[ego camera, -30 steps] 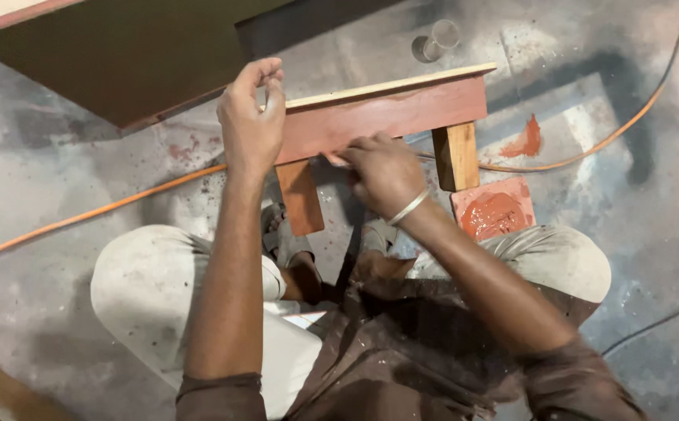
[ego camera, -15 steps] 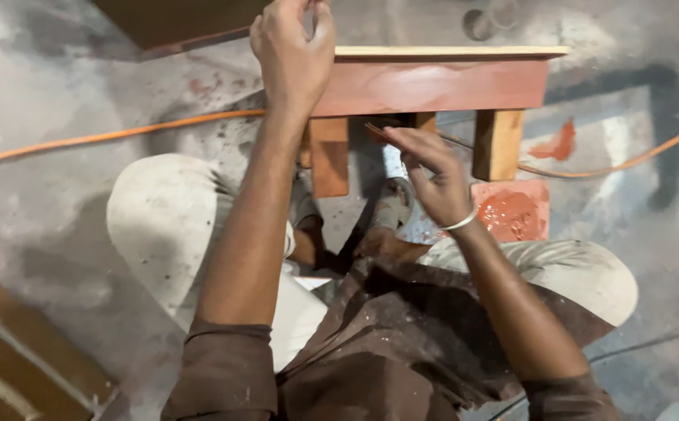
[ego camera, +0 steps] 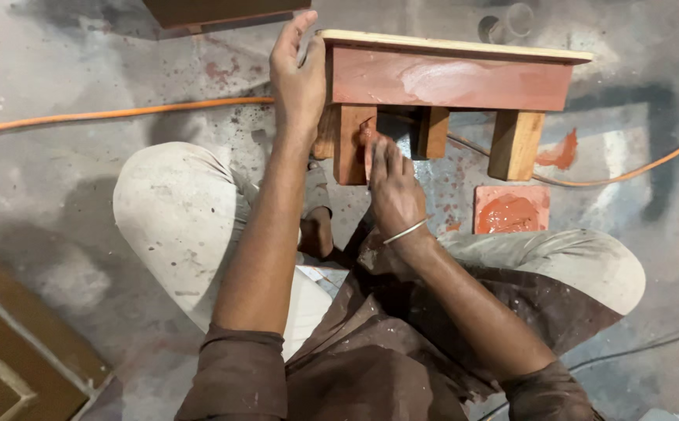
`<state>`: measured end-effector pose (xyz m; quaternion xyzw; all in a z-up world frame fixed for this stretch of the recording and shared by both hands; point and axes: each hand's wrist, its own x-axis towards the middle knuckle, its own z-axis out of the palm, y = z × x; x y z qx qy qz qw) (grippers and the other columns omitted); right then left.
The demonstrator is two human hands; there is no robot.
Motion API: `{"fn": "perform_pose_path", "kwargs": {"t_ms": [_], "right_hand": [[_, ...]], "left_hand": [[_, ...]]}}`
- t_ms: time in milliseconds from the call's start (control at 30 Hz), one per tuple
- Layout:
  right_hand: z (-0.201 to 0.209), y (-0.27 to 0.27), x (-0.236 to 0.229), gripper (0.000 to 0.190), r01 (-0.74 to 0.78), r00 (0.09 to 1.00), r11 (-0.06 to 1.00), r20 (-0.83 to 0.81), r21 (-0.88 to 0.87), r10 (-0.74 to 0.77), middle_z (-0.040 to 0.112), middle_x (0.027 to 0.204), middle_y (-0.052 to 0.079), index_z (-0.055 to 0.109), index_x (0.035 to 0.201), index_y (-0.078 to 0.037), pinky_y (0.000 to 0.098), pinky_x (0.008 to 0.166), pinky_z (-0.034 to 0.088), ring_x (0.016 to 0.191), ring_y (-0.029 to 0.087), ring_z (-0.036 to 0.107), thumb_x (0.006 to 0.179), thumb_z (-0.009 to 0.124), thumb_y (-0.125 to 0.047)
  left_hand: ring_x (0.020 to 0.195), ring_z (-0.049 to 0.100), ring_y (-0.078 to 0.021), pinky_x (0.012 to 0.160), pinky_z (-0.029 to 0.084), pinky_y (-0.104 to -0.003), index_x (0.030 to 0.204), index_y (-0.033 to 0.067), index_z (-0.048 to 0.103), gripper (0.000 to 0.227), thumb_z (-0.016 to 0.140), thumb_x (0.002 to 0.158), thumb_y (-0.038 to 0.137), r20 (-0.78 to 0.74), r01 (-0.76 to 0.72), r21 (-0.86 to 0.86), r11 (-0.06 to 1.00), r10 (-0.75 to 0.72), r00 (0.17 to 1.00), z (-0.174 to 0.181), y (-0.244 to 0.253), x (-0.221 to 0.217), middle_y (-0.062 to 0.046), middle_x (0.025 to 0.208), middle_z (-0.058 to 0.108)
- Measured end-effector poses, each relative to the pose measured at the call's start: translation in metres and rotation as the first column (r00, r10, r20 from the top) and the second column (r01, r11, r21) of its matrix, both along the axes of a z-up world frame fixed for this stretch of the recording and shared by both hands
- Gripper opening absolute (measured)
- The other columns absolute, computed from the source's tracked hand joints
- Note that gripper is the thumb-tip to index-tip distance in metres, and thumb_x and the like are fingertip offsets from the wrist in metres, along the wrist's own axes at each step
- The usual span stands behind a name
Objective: The person applies reddish-brown wood filler to a small wooden stool using a putty knife and their hands. They scoop filler from a square tile on the floor, spread it onto the stool's legs and frame, and smooth the surface to cover imperfections.
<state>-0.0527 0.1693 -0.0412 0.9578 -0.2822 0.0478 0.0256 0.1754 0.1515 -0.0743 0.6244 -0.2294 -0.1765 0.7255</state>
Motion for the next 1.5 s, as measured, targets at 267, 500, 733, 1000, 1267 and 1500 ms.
{"fn": "perform_pose_path", "kwargs": {"t_ms": [267,500,733,1000,1267,1500], "right_hand": [[0.05,-0.042,0.002,0.045,-0.138,0.985,0.987,0.089,-0.081,0.145,0.066,0.128,0.009,0.064,0.136,-0.007,0.0403,0.095,0.051,0.109,0.028,0.06,0.092,0.058,-0.007],[0.056,-0.014,0.031,0.024,-0.175,0.979,0.983,-0.1,0.055,0.18,0.07,0.11,0.008,0.074,0.114,-0.01,0.0403,0.086,0.046,0.098,0.026,0.06,0.098,0.067,-0.027],[0.066,-0.01,0.015,0.025,-0.311,0.95,0.946,0.004,-0.087,0.312,0.069,0.114,0.008,0.074,0.117,-0.011,0.0378,0.087,0.047,0.101,0.024,0.061,0.092,0.071,-0.018],[0.054,-0.04,0.059,0.041,-0.267,0.951,0.959,0.134,-0.097,0.278,0.069,0.115,0.011,0.072,0.118,-0.003,0.0406,0.09,0.048,0.103,0.029,0.061,0.078,0.074,-0.011],[0.06,0.0,0.027,0.042,-0.375,0.927,0.927,-0.004,0.016,0.375,0.07,0.113,0.011,0.072,0.12,-0.006,0.0411,0.089,0.052,0.103,0.027,0.063,0.078,0.072,-0.008],[0.057,-0.025,0.015,0.051,-0.281,0.945,0.956,0.197,0.083,0.26,0.067,0.12,0.014,0.068,0.129,-0.006,0.0439,0.092,0.053,0.107,0.032,0.061,0.078,0.07,0.0]], "left_hand": [[0.128,0.065,-0.0239,0.111,0.051,-0.034,0.138,0.0012,0.06,0.035,0.061,0.105,0.014,0.007,-0.008,-0.033,0.999,0.009,1.0,-0.001,-0.005,-0.009,-0.014,0.136,0.068],[0.122,0.068,-0.0229,0.104,0.054,-0.035,0.137,0.0092,0.066,0.038,0.062,0.103,0.024,0.077,-0.078,0.115,0.99,0.069,0.995,-0.034,-0.004,0.0,-0.012,0.132,0.072],[0.127,0.064,-0.0266,0.107,0.049,-0.036,0.139,0.0081,0.064,0.053,0.055,0.103,0.045,-0.08,-0.033,0.133,0.991,0.044,0.996,-0.057,-0.006,0.0,-0.013,0.136,0.068],[0.136,0.052,-0.0304,0.112,0.041,-0.046,0.148,0.0052,0.052,0.081,0.044,0.095,0.067,-0.632,0.04,0.104,0.994,0.035,0.774,-0.07,-0.007,-0.013,-0.017,0.148,0.056],[0.124,0.059,-0.0278,0.108,0.039,-0.055,0.149,0.0134,0.045,0.096,0.034,0.083,0.082,-0.857,0.096,0.11,0.989,0.045,0.514,-0.068,0.032,-0.052,-0.011,0.142,0.058],[0.117,0.062,-0.0305,0.102,0.047,-0.058,0.139,0.0086,0.061,0.103,0.028,0.081,0.088,-0.908,0.217,0.039,0.975,-0.056,0.415,-0.067,0.048,-0.058,-0.016,0.13,0.068]]}}
